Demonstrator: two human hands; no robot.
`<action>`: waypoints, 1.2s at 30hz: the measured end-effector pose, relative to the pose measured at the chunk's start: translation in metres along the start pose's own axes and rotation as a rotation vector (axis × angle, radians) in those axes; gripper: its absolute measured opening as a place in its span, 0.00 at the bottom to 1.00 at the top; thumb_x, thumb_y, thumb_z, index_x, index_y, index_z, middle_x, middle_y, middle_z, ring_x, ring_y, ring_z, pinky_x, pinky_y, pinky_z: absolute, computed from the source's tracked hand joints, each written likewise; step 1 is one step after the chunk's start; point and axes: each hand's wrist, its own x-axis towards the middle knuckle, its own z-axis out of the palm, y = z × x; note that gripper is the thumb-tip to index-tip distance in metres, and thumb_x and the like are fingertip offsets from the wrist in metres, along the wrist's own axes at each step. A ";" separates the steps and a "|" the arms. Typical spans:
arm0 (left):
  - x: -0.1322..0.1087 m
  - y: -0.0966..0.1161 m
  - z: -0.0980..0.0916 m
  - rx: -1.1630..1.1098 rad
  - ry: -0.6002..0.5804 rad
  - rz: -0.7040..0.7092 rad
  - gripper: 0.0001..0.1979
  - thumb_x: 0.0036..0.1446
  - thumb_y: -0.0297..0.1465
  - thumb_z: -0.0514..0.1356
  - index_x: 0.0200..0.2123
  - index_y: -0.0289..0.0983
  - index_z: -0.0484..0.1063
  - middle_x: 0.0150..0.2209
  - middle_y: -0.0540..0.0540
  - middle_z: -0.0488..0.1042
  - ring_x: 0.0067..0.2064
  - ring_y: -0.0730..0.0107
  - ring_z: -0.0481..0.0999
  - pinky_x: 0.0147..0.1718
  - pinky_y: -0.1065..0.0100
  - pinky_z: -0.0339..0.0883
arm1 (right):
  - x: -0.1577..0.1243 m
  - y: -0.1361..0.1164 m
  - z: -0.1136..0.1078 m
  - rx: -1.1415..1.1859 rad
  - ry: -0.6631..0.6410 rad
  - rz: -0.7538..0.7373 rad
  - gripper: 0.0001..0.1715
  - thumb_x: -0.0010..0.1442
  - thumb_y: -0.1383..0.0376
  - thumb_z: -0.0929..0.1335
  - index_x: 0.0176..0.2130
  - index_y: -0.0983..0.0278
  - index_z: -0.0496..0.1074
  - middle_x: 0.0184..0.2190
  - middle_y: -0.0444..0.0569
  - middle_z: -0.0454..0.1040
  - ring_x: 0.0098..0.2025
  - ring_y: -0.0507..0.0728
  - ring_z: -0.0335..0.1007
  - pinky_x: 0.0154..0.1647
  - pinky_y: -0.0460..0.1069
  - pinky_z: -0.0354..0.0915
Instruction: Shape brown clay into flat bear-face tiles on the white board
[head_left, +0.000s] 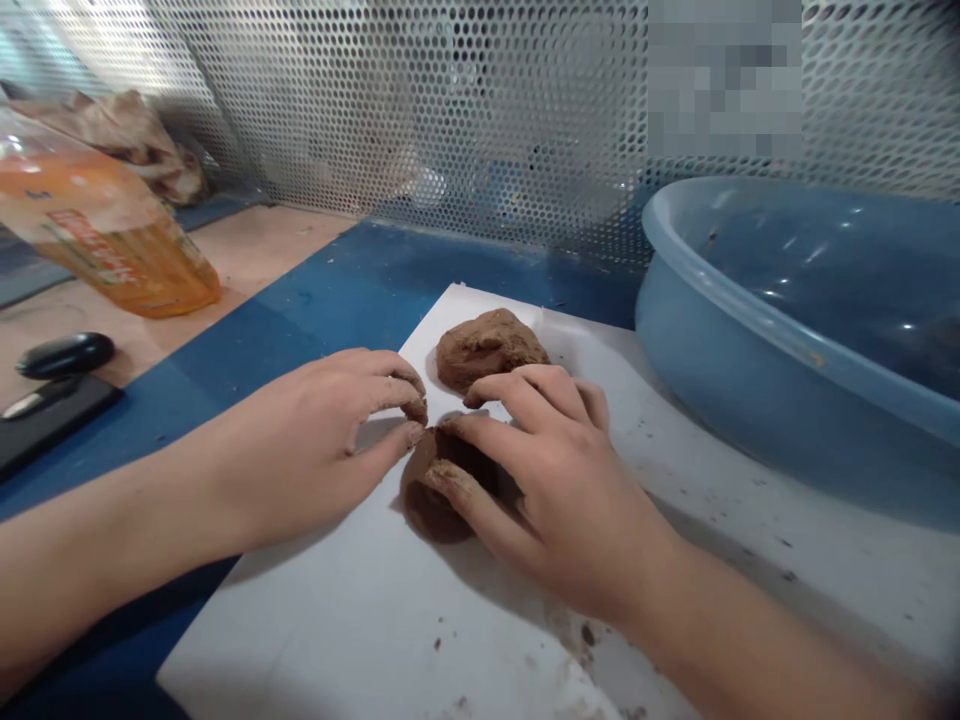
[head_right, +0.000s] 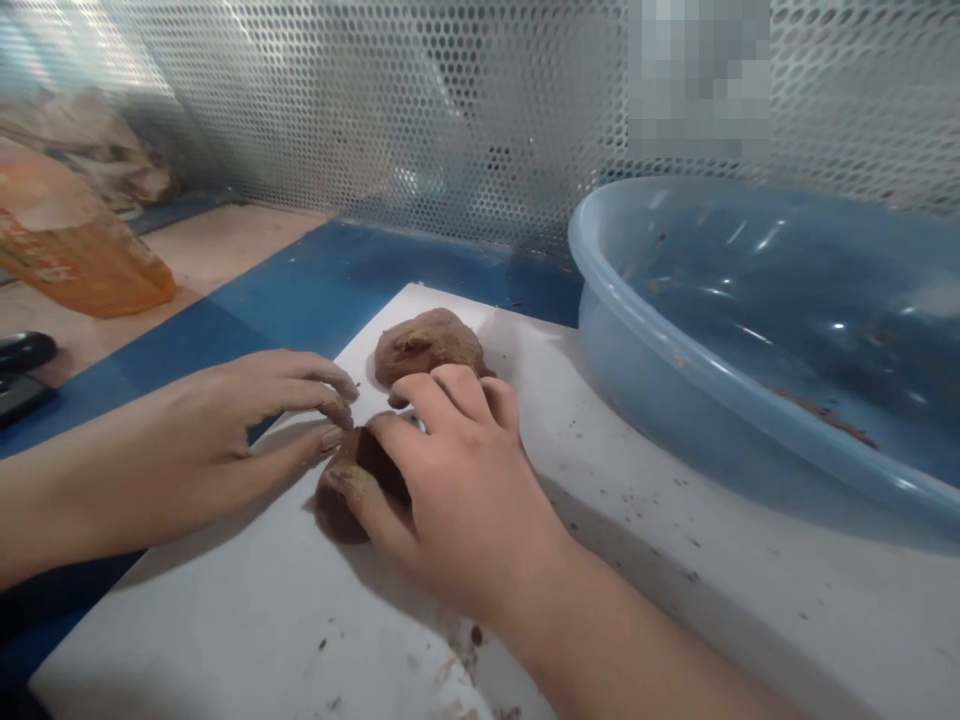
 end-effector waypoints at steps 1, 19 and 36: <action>0.001 -0.002 0.002 -0.007 0.013 0.005 0.18 0.76 0.48 0.57 0.47 0.51 0.87 0.59 0.53 0.87 0.62 0.63 0.85 0.73 0.53 0.77 | 0.000 0.000 0.000 0.007 -0.003 0.003 0.19 0.84 0.52 0.70 0.53 0.57 0.89 0.61 0.52 0.85 0.67 0.68 0.72 0.68 0.66 0.58; 0.008 -0.002 0.000 0.054 0.070 -0.018 0.20 0.76 0.51 0.57 0.46 0.52 0.88 0.60 0.54 0.86 0.60 0.66 0.84 0.69 0.57 0.76 | 0.002 -0.001 -0.002 0.011 -0.041 0.023 0.16 0.83 0.54 0.71 0.52 0.58 0.88 0.63 0.52 0.84 0.69 0.69 0.71 0.69 0.67 0.57; 0.002 0.001 0.002 0.009 -0.017 0.010 0.16 0.75 0.43 0.58 0.49 0.58 0.89 0.63 0.59 0.85 0.62 0.71 0.85 0.68 0.68 0.76 | 0.002 -0.002 -0.002 -0.004 -0.042 0.007 0.18 0.84 0.53 0.70 0.53 0.58 0.88 0.63 0.53 0.85 0.69 0.70 0.73 0.68 0.68 0.62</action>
